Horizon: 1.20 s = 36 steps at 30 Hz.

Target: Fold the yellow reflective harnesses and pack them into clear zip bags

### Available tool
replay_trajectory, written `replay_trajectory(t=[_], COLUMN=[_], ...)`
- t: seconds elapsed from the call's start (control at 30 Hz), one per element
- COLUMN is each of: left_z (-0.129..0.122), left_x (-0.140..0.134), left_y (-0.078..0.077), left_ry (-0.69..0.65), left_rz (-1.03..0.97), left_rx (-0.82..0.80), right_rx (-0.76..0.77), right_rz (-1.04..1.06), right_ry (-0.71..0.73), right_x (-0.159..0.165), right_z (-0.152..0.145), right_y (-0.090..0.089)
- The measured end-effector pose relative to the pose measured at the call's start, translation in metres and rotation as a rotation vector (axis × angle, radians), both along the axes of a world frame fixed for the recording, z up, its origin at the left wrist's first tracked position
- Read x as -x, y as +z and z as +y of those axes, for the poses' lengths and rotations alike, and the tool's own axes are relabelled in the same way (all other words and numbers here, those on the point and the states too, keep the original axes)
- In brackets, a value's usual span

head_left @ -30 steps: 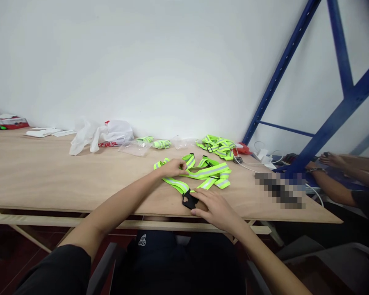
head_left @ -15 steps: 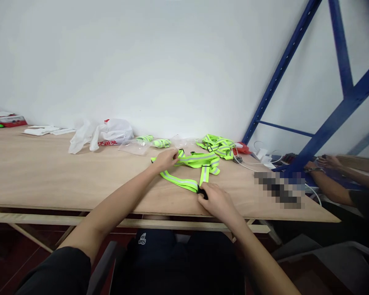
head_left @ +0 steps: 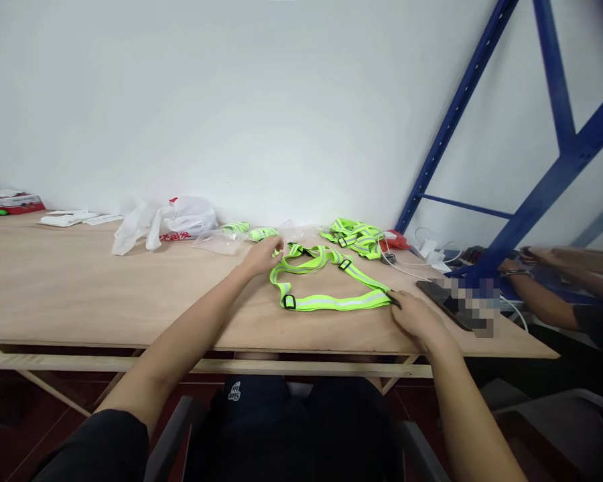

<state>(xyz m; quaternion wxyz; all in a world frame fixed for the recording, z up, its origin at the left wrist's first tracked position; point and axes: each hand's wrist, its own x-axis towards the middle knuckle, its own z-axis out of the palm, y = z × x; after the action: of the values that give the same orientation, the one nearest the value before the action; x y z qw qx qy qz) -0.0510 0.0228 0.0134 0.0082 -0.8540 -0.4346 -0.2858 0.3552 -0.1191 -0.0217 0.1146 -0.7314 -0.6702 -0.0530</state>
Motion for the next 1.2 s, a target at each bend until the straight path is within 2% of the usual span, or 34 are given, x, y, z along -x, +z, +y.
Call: replay_trajectory(t=[0.1,0.2,0.33,0.4,0.6,0.9,1.03,1.13,1.2], left_z=[-0.001,-0.001,0.003,0.005,0.001,-0.014,-0.015,-0.017,-0.021], left_x=[-0.007,-0.013,-0.013,-0.010,0.001,0.023,0.026,0.022,0.018], left_y=[-0.010,-0.021,-0.023,-0.020,-0.002,0.028,0.033,0.034,0.034], left_ry=[-0.121,-0.180,-0.173,-0.137,-0.064,-0.211,-0.238,-0.258,-0.266], left_rz=[0.069,0.154,0.205,0.198,0.044,-0.389,-0.550,-0.602,-0.608], left_rx=[0.041,0.112,0.163,0.182,0.274,0.552,0.599,0.608,0.610], right_rx=[-0.058,-0.077,0.028,0.105,0.167,0.133,0.137,0.136,0.107], right_rz=[-0.026,0.028,0.182,0.208,0.209,0.223,0.216,0.191,0.173], right_ry=[0.045,0.216,0.532,0.577,0.371,0.262,0.191,0.136,0.155], right_x=[0.025,0.071,0.127,0.138,0.115,0.104,0.098,0.096,0.100], right_z=[-0.005,-0.018,-0.033,-0.035,-0.030,-0.025,-0.023,-0.022,-0.023], right_y=[0.011,0.023,0.027,0.027,0.033,0.038,0.038,0.038,0.037])
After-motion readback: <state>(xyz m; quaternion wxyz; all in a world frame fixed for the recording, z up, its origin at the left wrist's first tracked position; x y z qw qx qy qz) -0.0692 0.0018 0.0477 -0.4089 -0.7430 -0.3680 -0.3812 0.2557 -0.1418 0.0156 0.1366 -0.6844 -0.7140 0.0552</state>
